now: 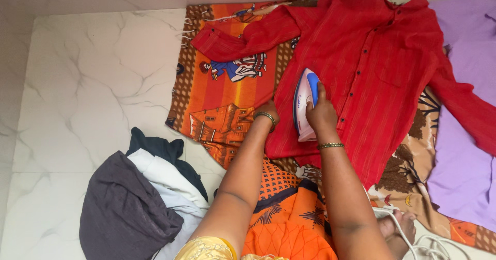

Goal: The person buttons a red shirt, smooths it out, and irons the front panel with an electric iron. They then flip the shirt over and continue ironing the back side.

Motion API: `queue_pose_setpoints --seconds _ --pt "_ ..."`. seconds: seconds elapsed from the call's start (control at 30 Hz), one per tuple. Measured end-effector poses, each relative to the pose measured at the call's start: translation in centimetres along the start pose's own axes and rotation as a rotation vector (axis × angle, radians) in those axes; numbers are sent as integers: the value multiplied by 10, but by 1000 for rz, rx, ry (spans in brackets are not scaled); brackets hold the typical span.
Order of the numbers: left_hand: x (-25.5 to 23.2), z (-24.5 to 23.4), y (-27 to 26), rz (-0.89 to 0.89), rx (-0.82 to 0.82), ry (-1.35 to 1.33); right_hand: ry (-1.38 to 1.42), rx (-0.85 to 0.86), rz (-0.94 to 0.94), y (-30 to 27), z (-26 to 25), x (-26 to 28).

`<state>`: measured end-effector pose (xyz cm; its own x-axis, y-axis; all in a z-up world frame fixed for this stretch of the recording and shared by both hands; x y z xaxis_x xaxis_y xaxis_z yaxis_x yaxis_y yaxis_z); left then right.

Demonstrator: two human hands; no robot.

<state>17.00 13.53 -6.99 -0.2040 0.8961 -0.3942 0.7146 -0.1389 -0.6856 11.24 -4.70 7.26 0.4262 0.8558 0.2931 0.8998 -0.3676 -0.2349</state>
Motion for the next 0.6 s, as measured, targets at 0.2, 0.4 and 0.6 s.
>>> queue_pose_setpoints --seconds 0.2,0.4,0.6 --pt "4 2 4 -10 12 -34 15 10 -68 -15 9 -8" --pt "-3 1 -4 -30 71 37 -13 38 -31 -65 12 -13" --pt "-5 -5 -8 -44 82 52 -28 -35 -27 -83 7 -9"
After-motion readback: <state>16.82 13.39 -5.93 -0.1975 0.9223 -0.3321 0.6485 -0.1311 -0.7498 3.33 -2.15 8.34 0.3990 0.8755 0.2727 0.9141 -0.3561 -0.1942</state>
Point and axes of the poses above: each hand's wrist, its own y-axis towards the middle knuckle, its own z-axis out of the palm, x = y × z, the point moved 4 cm from there along y, towards the middle knuckle, and after that the axes turned 8 degrees about -y, right-handed, at the moved point
